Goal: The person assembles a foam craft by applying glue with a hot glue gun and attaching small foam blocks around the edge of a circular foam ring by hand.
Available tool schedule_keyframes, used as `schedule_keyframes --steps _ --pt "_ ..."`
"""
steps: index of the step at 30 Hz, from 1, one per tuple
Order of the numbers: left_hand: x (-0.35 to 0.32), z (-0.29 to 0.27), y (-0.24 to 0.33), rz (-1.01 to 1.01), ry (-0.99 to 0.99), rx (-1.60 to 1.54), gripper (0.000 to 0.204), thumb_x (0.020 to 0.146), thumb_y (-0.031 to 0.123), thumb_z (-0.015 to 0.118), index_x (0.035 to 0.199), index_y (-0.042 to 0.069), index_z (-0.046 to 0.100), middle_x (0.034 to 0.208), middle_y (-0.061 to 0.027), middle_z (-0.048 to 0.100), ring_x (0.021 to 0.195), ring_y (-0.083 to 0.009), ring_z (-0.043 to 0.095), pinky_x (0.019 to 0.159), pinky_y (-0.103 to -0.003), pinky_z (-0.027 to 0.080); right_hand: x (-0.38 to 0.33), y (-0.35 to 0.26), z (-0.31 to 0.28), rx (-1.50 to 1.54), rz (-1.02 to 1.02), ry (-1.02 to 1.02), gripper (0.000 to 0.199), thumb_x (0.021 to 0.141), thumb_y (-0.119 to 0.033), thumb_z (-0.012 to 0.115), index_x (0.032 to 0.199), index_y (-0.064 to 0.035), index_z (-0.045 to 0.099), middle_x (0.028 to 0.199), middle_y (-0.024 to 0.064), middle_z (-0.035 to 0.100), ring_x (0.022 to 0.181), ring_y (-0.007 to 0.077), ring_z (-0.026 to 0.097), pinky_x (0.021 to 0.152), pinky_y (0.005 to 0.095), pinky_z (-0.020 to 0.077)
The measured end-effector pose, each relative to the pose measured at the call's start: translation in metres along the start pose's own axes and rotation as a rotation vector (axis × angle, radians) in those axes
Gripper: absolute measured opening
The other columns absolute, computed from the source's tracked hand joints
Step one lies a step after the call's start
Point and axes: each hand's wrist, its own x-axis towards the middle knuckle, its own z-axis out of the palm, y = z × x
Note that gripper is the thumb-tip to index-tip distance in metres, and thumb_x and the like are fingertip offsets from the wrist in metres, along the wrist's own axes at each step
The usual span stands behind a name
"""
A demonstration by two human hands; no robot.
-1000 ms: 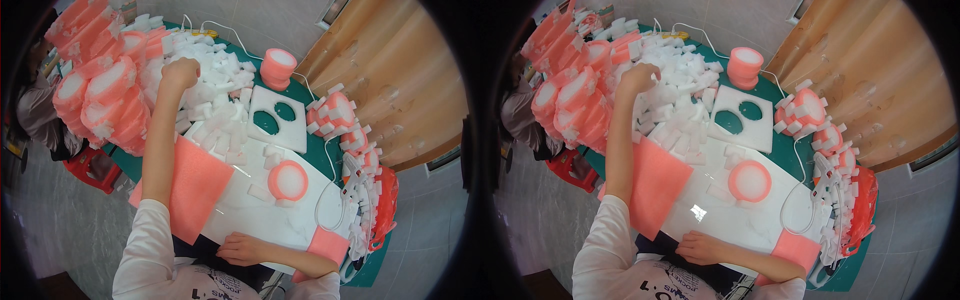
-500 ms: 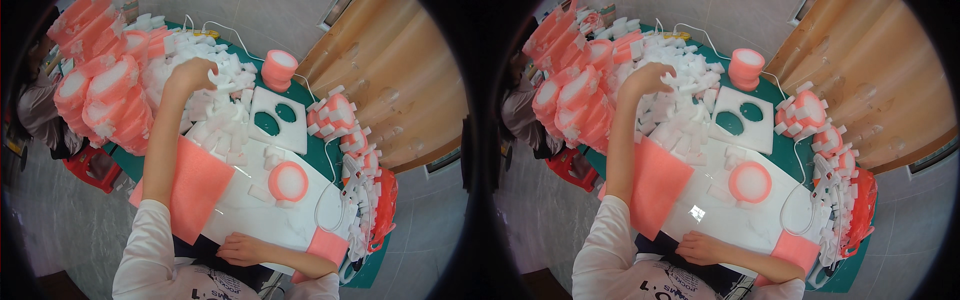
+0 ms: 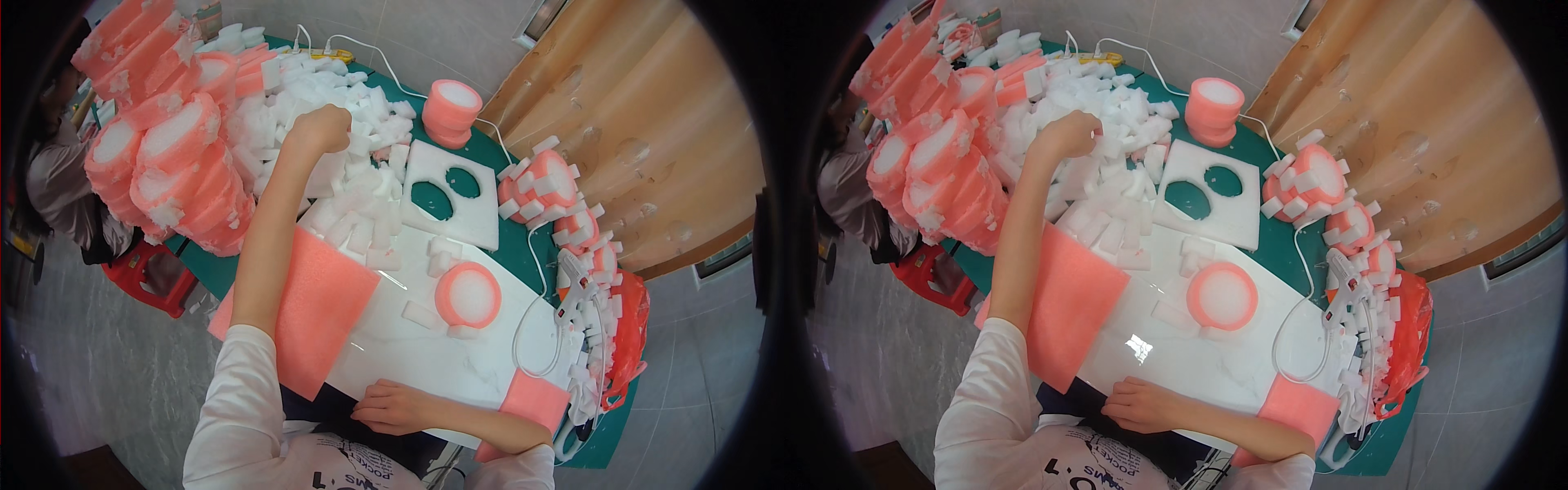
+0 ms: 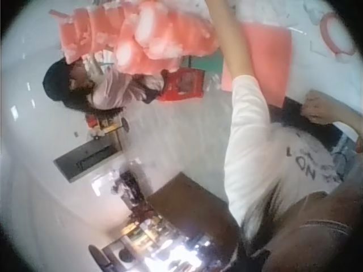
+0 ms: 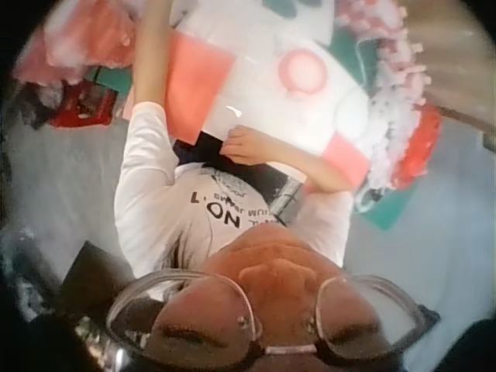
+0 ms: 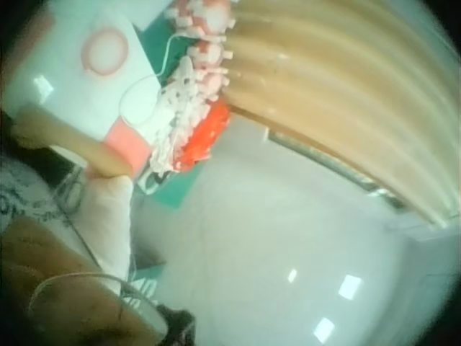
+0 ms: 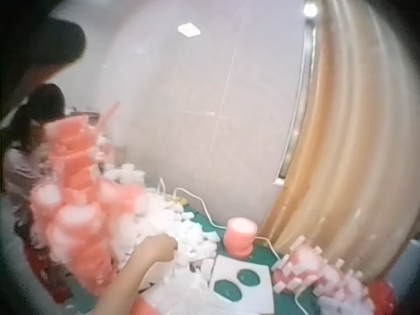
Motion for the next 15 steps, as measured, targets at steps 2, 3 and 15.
schedule_keyframes --steps 2,3,15 --pt "-0.002 -0.005 -0.001 0.029 -0.002 -0.030 0.028 0.073 0.005 0.051 0.097 0.013 0.064 0.099 -0.0116 0.063 0.094 -0.0283 0.060 0.078 -0.038 0.049 0.000 0.001 0.000 -0.010 -0.008 -0.002 0.020 0.077 -0.010 0.059 0.097 -0.0044 0.058 0.091 0.0035 0.057 0.084 0.0185 0.051 0.076 0.0311 0.0408" --pt "-0.004 -0.006 -0.001 0.007 0.047 -0.034 0.028 0.074 0.007 0.052 0.098 0.013 0.064 0.100 -0.0121 0.063 0.093 -0.0286 0.060 0.077 -0.039 0.049 -0.001 0.002 -0.001 -0.020 -0.017 -0.007 0.022 0.078 -0.009 0.060 0.099 -0.0045 0.058 0.094 0.0025 0.058 0.082 0.0176 0.052 0.073 0.0308 0.0415" --pt "-0.017 -0.029 -0.010 -0.299 0.565 -0.018 0.027 0.074 0.026 0.064 0.095 0.010 0.065 0.093 -0.0134 0.065 0.088 -0.0299 0.064 0.068 -0.042 0.051 0.001 0.001 0.001 -0.003 0.005 -0.003 0.018 0.077 -0.011 0.058 0.094 -0.0044 0.057 0.088 0.0043 0.056 0.085 0.0192 0.051 0.078 0.0312 0.0399"
